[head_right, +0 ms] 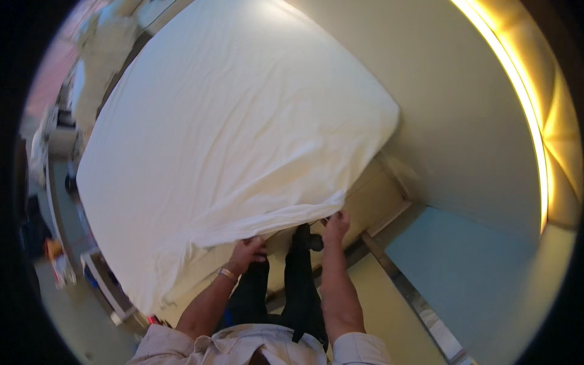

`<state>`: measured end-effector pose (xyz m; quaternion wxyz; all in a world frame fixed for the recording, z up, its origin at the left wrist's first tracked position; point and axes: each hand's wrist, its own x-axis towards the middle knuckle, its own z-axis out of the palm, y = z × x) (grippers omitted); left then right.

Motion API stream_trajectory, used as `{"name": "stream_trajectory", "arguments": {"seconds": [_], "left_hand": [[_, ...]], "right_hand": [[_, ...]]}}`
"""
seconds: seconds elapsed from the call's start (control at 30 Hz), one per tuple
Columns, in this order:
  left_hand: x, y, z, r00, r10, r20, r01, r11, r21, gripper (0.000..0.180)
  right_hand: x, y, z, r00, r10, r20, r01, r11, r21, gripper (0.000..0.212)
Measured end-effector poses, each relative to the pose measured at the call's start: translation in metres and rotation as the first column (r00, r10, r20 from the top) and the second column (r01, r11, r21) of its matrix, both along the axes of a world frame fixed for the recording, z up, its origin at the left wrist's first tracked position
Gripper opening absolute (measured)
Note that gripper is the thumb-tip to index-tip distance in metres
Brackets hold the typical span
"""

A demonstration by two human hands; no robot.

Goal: The person spreads a white fitted sheet over a mattress, tucking the edges under. They then place a white duvet on top and arrange two white pillows at the head of the bed.

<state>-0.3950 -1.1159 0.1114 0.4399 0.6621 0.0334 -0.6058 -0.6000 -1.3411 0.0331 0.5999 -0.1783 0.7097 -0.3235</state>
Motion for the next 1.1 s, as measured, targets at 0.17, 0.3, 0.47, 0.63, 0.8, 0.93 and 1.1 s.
{"name": "stream_trajectory", "arguments": {"seconds": [0.17,0.3,0.47,0.63,0.8,0.93,1.1], "left_hand": [[0.028,-0.004,0.007,0.609,0.762,-0.221,-0.761,0.640,0.106,0.038],[0.025,0.043,-0.017,0.586,0.808,-0.059,-0.805,0.589,0.077,0.029],[-0.001,0.075,-0.039,0.899,0.341,0.276,-0.293,0.935,-0.199,0.029],[-0.106,0.126,-0.022,0.782,0.475,-0.405,-0.468,0.875,0.124,0.032],[-0.118,0.176,0.004,0.770,0.357,-0.529,-0.244,0.930,0.273,0.031],[-0.083,0.225,-0.016,0.936,0.330,-0.124,-0.298,0.928,0.221,0.028],[-0.011,0.284,-0.055,0.477,0.484,0.734,-0.786,0.608,0.110,0.036]], "right_hand": [[-0.043,0.016,-0.033,0.785,0.312,-0.536,-0.412,0.908,-0.075,0.027],[0.074,0.062,0.078,0.607,0.624,-0.492,-0.795,0.481,-0.370,0.034],[0.200,0.128,0.116,0.055,0.755,-0.654,-0.808,-0.351,-0.474,0.062],[0.191,0.216,0.075,-0.672,0.583,-0.457,-0.624,-0.778,-0.075,0.057],[0.094,0.252,0.018,-0.903,0.326,-0.280,-0.375,-0.916,0.142,0.032],[0.067,0.262,0.009,-0.958,0.227,-0.174,-0.259,-0.947,0.189,0.034],[0.175,0.282,0.074,-0.508,0.586,-0.631,-0.681,-0.722,-0.122,0.040]]}}
